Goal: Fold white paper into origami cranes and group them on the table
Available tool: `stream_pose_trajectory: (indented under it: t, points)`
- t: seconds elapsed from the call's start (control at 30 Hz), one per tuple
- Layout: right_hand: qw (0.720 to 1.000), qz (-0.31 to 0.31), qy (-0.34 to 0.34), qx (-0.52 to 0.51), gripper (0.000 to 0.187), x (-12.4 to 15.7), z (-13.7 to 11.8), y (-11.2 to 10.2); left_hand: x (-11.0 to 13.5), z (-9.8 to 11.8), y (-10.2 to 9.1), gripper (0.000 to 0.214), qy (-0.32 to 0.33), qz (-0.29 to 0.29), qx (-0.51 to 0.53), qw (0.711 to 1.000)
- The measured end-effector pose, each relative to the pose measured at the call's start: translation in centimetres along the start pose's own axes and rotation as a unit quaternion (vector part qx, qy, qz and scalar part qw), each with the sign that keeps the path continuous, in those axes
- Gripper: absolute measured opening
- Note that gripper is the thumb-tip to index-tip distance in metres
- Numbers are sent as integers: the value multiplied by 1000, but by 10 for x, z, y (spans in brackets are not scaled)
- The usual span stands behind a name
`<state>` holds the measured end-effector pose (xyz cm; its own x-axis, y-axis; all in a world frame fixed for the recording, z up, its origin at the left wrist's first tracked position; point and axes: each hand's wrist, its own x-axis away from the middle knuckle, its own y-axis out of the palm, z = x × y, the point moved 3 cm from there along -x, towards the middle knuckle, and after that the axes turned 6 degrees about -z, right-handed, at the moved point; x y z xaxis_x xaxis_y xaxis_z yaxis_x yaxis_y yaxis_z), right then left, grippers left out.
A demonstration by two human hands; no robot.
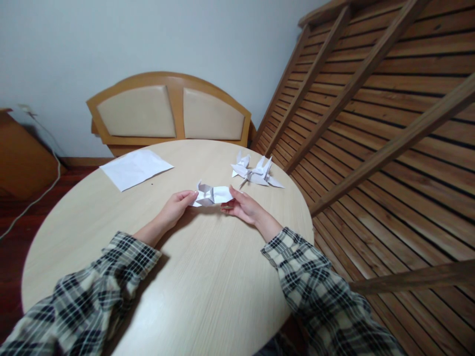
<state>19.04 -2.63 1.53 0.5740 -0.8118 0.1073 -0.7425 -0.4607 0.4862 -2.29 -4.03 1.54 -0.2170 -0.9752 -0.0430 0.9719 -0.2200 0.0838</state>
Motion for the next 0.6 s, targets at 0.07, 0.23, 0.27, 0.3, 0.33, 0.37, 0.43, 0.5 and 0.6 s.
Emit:
stream_pose_trajectory:
  t: [0.07, 0.23, 0.27, 0.3, 0.33, 0.37, 0.43, 0.5, 0.6]
  points:
    - [1000, 2, -3, 0, 40, 0, 1, 1, 0, 0, 0, 20, -1, -1, -5, 1000]
    - [999, 10, -20, -26, 38, 0, 4, 6, 0, -2, 0, 19, -8, -3, -5, 1000]
    - [999, 9, -23, -35, 39, -1, 5, 7, -1, -2, 0, 19, -8, -4, -5, 1000]
    - [999, 7, -26, -43, 39, -1, 6, 7, -1, -3, 0, 19, -8, -4, -3, 1000]
    - [998, 6, -28, -50, 39, -2, 7, 7, -1, -3, 0, 19, -8, -5, -3, 1000]
    - [998, 6, -30, -56, 38, -3, 8, 7, -1, -4, 0, 19, -8, -5, -2, 1000]
    - [998, 4, -31, -60, 35, -4, 10, 6, -1, -4, 0, 19, -7, -7, 1, 1000]
    - [998, -2, -31, -55, 32, -5, 11, 6, 0, -3, 1, 20, -3, -12, 2, 1000]
    - [998, -2, -40, -49, 30, -6, 10, 6, 2, 0, 3, 21, 3, -17, -9, 1000]
